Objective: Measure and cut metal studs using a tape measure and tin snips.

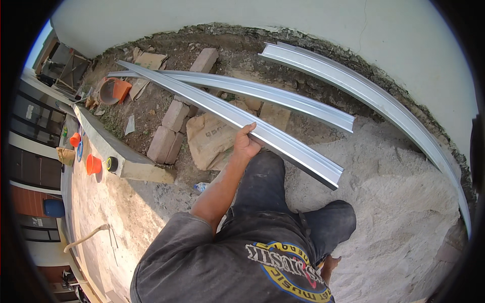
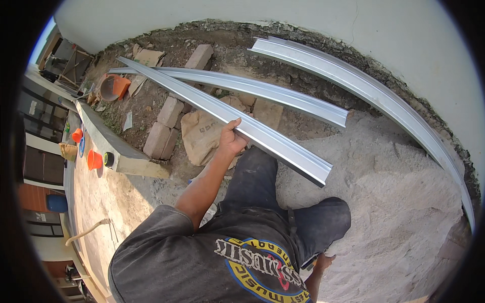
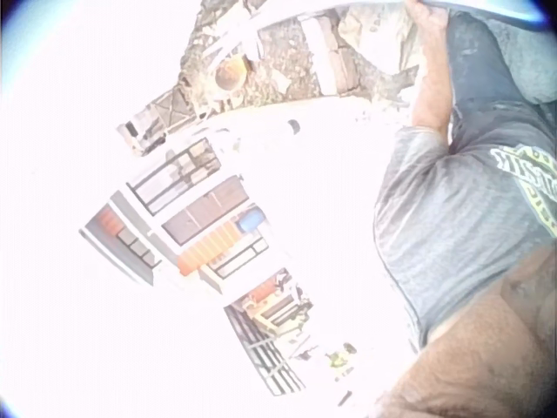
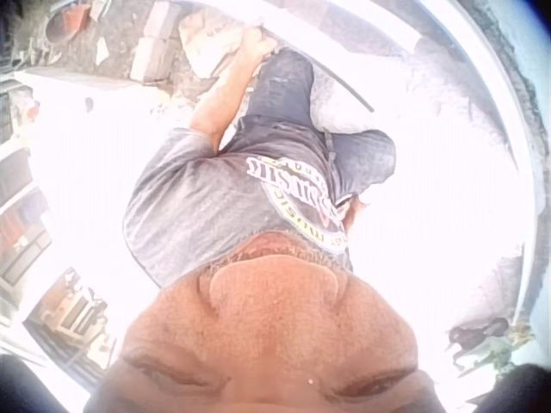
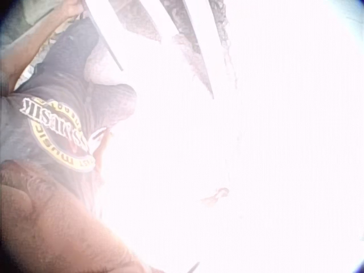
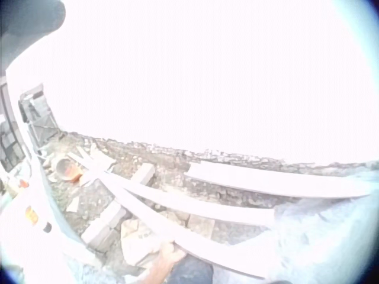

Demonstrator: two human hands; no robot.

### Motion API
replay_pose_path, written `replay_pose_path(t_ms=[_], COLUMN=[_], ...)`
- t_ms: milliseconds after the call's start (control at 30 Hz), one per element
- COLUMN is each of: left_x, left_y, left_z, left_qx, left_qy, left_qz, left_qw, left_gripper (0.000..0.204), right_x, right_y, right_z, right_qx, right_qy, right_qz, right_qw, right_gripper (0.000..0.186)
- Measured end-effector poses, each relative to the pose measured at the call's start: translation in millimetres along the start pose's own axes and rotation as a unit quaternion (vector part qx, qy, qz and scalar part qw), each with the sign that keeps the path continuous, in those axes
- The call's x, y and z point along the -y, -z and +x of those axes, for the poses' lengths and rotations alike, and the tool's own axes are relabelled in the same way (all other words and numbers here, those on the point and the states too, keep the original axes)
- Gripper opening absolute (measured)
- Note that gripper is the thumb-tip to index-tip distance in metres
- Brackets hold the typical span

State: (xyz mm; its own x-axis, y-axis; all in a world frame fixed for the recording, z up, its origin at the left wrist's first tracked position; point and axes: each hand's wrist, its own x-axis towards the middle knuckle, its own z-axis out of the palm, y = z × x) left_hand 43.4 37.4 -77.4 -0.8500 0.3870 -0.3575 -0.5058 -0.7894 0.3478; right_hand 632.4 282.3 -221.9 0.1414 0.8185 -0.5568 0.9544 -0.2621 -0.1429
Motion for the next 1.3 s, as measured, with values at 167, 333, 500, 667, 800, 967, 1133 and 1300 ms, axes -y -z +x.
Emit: replay_pose_path(t_ms=[167,333,500,667,800,967,1133,1300], left_x=[-5,6,-3,-5,-5,8,31,30], left_y=[10,-10,13,-4,11,25,14,23], left_z=[0,-4,1,-20,10,88,146,179], left_qx=[-0.012,-0.026,-0.022,0.020,-0.028,-0.005,-0.009,-0.073], left_qy=[0.000,0.009,-0.009,0.028,-0.004,-0.026,-0.025,-0.018], left_qz=[0.001,-0.010,-0.011,-0.141,-0.104,-0.109,-0.164,-0.111], left_qw=[1.000,1.000,1.000,0.989,0.994,0.994,0.986,0.991], left_gripper=[0.036,0.037,0.042,0.077,0.077,0.056,0.039,0.030], right_x=[116,304,401,421,435,471,511,541], right_y=[71,163,120,82,96,117,145,148], right_z=[17,-147,-228,-204,-204,-207,-208,-204], right_qx=[-0.156,-0.111,-0.044,-0.047,-0.050,-0.079,-0.091,-0.085], right_qy=[0.322,0.599,0.709,0.686,0.704,0.724,0.707,0.719], right_qz=[0.100,0.015,-0.223,-0.268,-0.244,-0.239,-0.250,-0.243], right_qw=[0.929,0.793,0.667,0.675,0.665,0.642,0.655,0.646], right_gripper=[0.087,0.096,0.112,0.109,0.099,0.093,0.093,0.098])
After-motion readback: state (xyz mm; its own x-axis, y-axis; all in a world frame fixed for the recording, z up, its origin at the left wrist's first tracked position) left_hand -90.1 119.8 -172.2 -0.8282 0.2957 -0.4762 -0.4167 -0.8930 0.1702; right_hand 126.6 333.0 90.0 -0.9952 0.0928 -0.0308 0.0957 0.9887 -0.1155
